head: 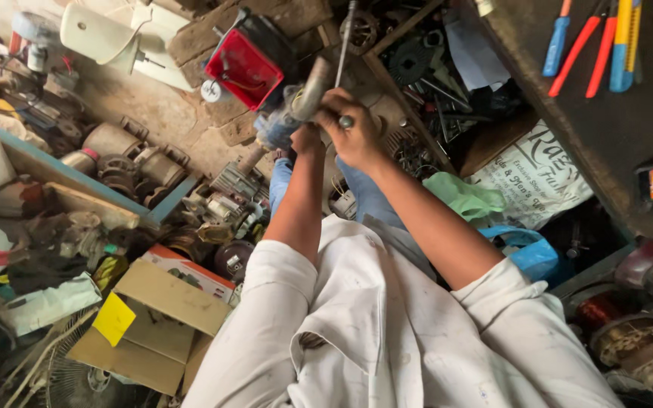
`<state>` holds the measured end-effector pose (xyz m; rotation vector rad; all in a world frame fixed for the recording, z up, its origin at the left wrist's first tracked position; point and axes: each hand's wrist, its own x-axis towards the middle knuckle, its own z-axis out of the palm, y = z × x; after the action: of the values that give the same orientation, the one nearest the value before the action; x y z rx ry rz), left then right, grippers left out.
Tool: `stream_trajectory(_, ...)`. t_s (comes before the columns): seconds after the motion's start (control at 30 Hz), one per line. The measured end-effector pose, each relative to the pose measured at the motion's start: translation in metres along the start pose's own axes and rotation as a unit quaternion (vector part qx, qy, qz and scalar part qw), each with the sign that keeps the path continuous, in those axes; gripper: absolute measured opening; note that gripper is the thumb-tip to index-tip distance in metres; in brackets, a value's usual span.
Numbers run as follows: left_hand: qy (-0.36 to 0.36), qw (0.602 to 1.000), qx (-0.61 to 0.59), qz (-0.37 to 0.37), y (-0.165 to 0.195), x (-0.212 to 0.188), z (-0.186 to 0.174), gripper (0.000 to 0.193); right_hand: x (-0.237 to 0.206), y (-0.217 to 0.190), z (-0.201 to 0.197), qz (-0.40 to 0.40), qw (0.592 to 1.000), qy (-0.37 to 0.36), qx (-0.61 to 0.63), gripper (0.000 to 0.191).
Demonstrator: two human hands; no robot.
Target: The person sits on the floor of a cluttered repair workshop working on a water pump assembly. They use a long metal rod to work inside the pump housing, reposition the pump repeatedly, and strike components with a hammer to seat or free parts.
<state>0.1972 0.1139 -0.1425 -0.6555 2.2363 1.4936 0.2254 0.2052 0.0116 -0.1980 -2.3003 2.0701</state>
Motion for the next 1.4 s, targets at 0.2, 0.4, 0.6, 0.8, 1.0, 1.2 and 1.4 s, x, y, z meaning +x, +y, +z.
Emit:
stream_trajectory(0.2, 0.033, 0.997, -0.017, -0.068, 0.016, -0.023, 0.002, 0.03, 0.005, 0.016, -0.002, 0.004, 0.999, -0.013, -0.035, 0.011)
stream_trajectory(0.4, 0.064, 0.992, -0.033, -0.104, 0.064, -0.033, -0.019, 0.03, 0.012, 0.053, -0.008, -0.285, 0.902, -0.067, -0.318, 0.025)
stream_trajectory(0.6, 0.021, 0.985, -0.098, -0.142, 0.112, -0.028, -0.039, 0.029, 0.024, 0.05, -0.013, 0.113, 0.99, -0.085, 0.022, 0.03)
stream_trajectory(0.8, -0.008, 0.981, -0.11, -0.157, 0.125, -0.02, -0.049, 0.028, 0.036, 0.004, -0.012, 0.036, 0.992, -0.093, -0.075, 0.027)
stream_trajectory(1.0, -0.024, 0.98, -0.113, -0.162, 0.123, -0.017, -0.052, 0.028, 0.037, -0.02, -0.007, 0.06, 0.99, -0.085, -0.09, 0.03)
stream_trajectory(1.2, -0.036, 0.979, -0.118, -0.164, 0.116, -0.018, -0.046, 0.027, 0.033, -0.005, -0.008, 0.01, 0.988, -0.076, -0.133, 0.028)
stream_trajectory(1.4, -0.061, 0.976, -0.121, -0.17, 0.112, -0.024, -0.037, 0.027, 0.02, 0.028, -0.008, 0.087, 0.993, -0.059, -0.052, 0.031)
